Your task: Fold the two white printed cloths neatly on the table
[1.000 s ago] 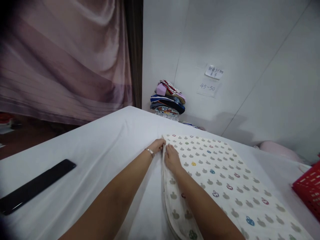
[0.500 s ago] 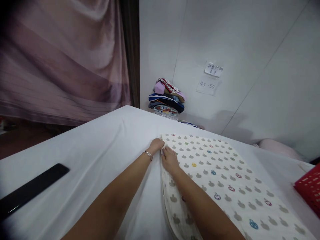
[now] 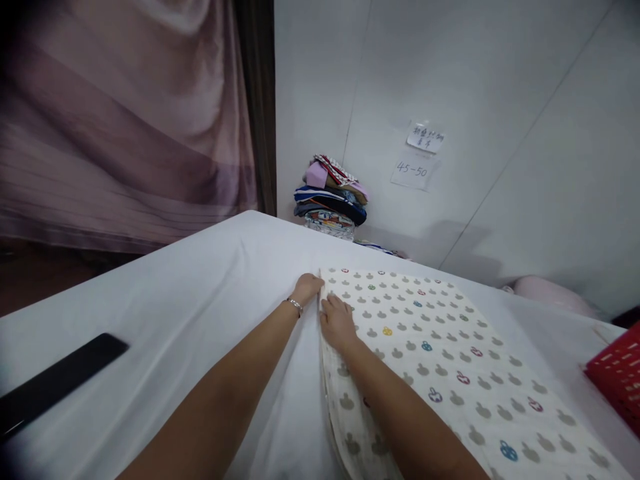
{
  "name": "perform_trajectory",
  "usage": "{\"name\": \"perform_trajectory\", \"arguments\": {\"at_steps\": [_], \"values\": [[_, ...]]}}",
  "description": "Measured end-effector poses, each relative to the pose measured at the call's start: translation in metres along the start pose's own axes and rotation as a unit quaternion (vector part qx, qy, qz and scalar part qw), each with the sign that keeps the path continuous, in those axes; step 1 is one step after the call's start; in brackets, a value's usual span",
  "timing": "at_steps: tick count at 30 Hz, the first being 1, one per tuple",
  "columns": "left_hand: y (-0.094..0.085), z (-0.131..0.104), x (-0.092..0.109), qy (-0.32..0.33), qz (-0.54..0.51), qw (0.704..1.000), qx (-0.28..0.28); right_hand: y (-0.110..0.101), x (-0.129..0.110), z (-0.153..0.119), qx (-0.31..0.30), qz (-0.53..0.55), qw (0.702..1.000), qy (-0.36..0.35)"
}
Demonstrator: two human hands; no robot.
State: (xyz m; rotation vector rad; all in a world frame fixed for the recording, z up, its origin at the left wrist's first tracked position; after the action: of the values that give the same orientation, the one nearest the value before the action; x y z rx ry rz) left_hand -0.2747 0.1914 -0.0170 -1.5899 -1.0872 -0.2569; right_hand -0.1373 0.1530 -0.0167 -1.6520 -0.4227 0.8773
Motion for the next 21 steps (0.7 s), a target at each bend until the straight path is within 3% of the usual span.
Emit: {"name": "perform_trajectory", "arguments": {"at_steps": [9, 21], "values": [[-0.002, -0.003, 0.002, -0.010, 0.009, 0.999, 0.041, 0.004, -0.014, -0.008, -0.060, 0.006, 0.998, -0.009], [-0.003, 0.025, 0.005, -0.021, -0.077, 0.997, 0.007, 0.012, -0.027, -0.018, -0.063, -0.005, 0.997, -0.032]]}}
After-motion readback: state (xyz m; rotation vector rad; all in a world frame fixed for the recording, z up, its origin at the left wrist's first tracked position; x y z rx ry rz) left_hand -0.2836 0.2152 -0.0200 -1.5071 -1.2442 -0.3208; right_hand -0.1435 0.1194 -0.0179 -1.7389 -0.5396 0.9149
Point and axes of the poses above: each hand's wrist, its own z-axis towards the middle knuckle, its own y-axis out of the palm, x = y × z, the point moved 8 cm from there along z, towards the middle knuckle, and after that the axes turned 11 degrees about -x, right-handed, at the moved point
